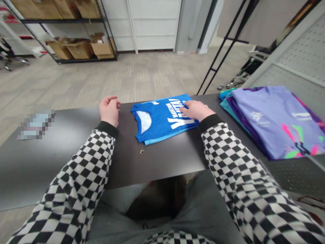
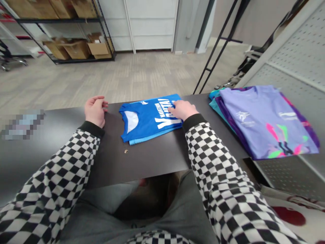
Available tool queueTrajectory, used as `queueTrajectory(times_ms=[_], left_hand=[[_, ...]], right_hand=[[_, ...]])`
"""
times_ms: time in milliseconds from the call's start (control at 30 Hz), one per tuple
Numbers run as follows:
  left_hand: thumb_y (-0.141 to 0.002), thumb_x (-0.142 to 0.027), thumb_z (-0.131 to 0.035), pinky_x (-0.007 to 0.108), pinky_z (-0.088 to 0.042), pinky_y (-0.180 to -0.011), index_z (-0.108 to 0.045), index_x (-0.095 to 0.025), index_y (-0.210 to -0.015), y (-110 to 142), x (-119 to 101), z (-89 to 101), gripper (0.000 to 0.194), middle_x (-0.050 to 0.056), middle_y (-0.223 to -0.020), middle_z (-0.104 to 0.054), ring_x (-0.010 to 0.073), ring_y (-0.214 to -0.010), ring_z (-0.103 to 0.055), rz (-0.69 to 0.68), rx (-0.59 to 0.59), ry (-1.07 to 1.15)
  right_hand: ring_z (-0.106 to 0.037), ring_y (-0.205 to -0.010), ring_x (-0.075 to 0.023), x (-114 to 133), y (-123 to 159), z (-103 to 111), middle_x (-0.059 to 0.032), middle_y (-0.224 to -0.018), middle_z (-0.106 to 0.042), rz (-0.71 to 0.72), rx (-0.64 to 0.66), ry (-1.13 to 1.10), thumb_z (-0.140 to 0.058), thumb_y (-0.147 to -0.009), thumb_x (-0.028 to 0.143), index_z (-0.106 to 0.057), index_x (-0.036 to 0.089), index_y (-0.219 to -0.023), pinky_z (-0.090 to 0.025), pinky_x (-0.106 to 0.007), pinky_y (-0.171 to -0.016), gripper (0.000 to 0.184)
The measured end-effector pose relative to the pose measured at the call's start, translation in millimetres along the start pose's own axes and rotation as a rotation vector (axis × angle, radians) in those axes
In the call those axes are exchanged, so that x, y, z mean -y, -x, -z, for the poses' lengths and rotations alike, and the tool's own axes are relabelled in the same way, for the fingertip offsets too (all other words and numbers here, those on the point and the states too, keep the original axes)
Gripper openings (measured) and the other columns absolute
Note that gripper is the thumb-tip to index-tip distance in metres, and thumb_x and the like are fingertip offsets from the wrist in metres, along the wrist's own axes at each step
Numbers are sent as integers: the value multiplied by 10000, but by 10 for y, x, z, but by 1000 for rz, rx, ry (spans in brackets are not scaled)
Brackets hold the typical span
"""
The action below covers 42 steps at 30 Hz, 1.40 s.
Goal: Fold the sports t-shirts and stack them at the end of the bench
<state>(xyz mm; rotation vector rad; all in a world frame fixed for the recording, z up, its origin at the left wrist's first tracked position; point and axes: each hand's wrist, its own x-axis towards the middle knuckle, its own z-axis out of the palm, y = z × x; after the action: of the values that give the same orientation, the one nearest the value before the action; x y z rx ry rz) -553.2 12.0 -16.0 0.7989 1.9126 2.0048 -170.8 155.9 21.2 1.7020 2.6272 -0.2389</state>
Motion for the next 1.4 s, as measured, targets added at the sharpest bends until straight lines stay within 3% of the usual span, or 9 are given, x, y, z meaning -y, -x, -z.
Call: queueTrajectory(times_ms=[267, 467, 533, 633, 767, 967, 1100, 1267, 1400], left_hand=[[-876, -143, -606, 303, -562, -896, -725, -164, -1098, 496, -239, 142, 253, 25, -900, -721, 167, -852, -683, -273, -17, -157], [-1072, -322, -586, 425, -571, -1048, -790, -209, -1146, 2130, -708, 190, 245, 98, -1130, -812, 255, -1099, -746, -810, 574, -347], [-1066, -408, -661, 475, -554, -1099, -783, -223, -1271, 2711, -730, 284, 302, 117, -1271, -808, 291, -1190, -742, -916, 817, -476], [-1022, -429, -759, 564, -476, -1230, -691, -226, -1507, 3243, -635, 426, 530, 141, -1559, -697, 365, -1428, -641, -950, 876, -710], [-1065, -254, -691, 541, -477, -1230, -677, -229, -1533, 3313, -512, 547, 469, 130, -1572, -697, 328, -1430, -647, -895, 769, -841], [-1088, -156, -608, 466, -579, -965, -801, -248, -1300, 3101, -542, 746, 301, 94, -1225, -841, 266, -1064, -753, -1020, 905, -749], [-1096, -195, -612, 415, -606, -973, -815, -236, -1288, 3131, -866, 828, 282, 73, -1102, -850, 244, -1019, -761, -1003, 968, -477], [-1078, -323, -686, 269, -645, -786, -873, -348, -1118, 3339, -1636, 944, 193, 14, -1010, -836, 188, -887, -785, -590, 1156, -253], [-913, -463, -829, 360, -680, -667, -887, -473, -1008, 3409, -1897, 989, 112, 5, -932, -848, 269, -783, -798, -463, 1130, -144]], right_hand=[[-741, -1170, -398, -208, 1625, 106, -272, -1275, -766, -103, -8, 203, -382, -1116, 765, -835, 131, -1163, -529, -525, -1032, 781], [-743, -1135, -329, -17, 2639, 95, -154, -1116, -795, 287, 0, 117, -457, -1147, 695, -818, 215, -1089, -525, -437, -998, 603], [-732, -1182, -343, -88, 2749, 81, -154, -1233, -793, 351, -57, 80, -539, -1121, 693, -805, 230, -1233, -530, -467, -1029, 545], [-606, -1466, -411, -345, 2747, -49, -195, -1602, -650, 444, -118, 56, -724, -1039, 643, -620, 250, -1606, -498, -563, -1153, 699], [-413, -1670, -399, -668, 2675, -387, -154, -1818, -426, 544, -102, 48, -756, -1031, 377, -429, 293, -1764, -420, -621, -1270, 808], [-547, -1594, -341, -809, 2824, -519, -130, -1679, -619, 540, -138, -21, -586, -1070, 166, -653, 318, -1602, -419, -625, -1272, 558], [-659, -1482, -308, -902, 3155, -126, -119, -1524, -750, 553, -50, -137, -549, -1084, 154, -732, 305, -1497, -433, -574, -1273, 477], [-777, -1183, -243, -1011, 3894, 829, -99, -1347, -812, 442, 104, -385, -603, -1112, 284, -679, 259, -1478, -583, -360, -1035, 374], [-749, -927, -192, -1093, 4411, 1522, -44, -1025, -815, 400, 220, -414, -635, -1137, 443, -765, 263, -1153, -560, -290, -851, 223]])
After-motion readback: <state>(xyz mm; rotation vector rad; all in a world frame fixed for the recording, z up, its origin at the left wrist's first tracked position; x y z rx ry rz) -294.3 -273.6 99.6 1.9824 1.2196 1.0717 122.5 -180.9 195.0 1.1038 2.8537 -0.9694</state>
